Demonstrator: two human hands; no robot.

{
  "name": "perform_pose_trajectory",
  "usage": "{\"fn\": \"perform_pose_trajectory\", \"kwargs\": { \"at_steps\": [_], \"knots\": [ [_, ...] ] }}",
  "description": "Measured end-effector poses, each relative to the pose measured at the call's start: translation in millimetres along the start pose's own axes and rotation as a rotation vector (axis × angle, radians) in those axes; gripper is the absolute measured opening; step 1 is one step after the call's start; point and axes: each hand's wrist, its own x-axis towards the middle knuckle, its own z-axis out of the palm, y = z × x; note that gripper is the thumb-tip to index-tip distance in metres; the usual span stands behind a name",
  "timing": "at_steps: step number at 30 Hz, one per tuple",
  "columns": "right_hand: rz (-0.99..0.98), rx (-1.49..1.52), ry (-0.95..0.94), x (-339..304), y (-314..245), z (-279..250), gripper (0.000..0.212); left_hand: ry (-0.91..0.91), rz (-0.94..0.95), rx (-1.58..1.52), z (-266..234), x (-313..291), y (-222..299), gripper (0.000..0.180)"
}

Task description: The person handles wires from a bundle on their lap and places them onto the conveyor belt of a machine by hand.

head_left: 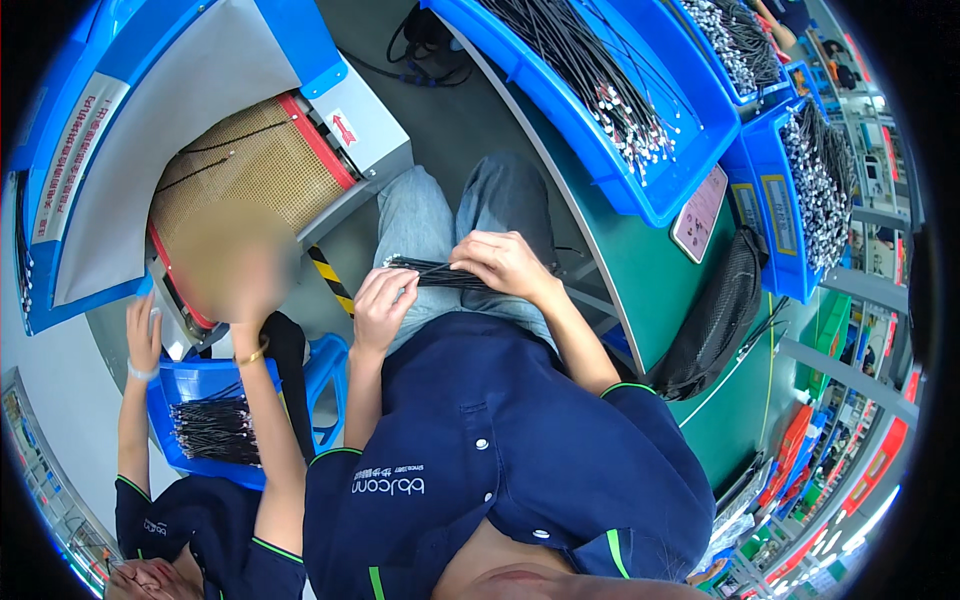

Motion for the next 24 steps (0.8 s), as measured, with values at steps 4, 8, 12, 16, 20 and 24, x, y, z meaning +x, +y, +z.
{"fn": "perform_pose_trajectory", "kwargs": {
  "at_steps": [4, 8, 12, 16, 20, 24],
  "knots": [
    [0.021, 0.032, -0.010, 3.0, -0.7, 1.4, 0.010, -0.025, 0.019, 0.014, -4.9, 2.3, -3.0, 0.019],
    [0.094, 0.122, -0.076, 2.6, 4.5, 6.3, 0.011, -0.116, -0.019, 0.066, -16.3, 2.9, -9.0, 0.016],
    [0.133, 0.016, -0.048, -0.6, 16.0, -5.0, 0.011, -0.105, -0.086, 0.110, -36.1, -5.6, -21.6, 0.014],
    [0.118, -0.212, -0.034, -8.7, 34.1, -30.2, 0.010, -0.073, -0.237, 0.237, -62.1, -20.4, -43.0, 0.011],
    [0.208, -0.097, 0.018, -12.1, 35.9, -38.5, 0.011, -0.035, -0.313, 0.231, -77.3, -28.3, -50.6, 0.010],
    [0.232, -0.016, 0.050, -14.8, 32.8, -37.2, 0.012, -0.024, -0.301, 0.215, -80.8, -29.4, -50.5, 0.010]
  ]
}}
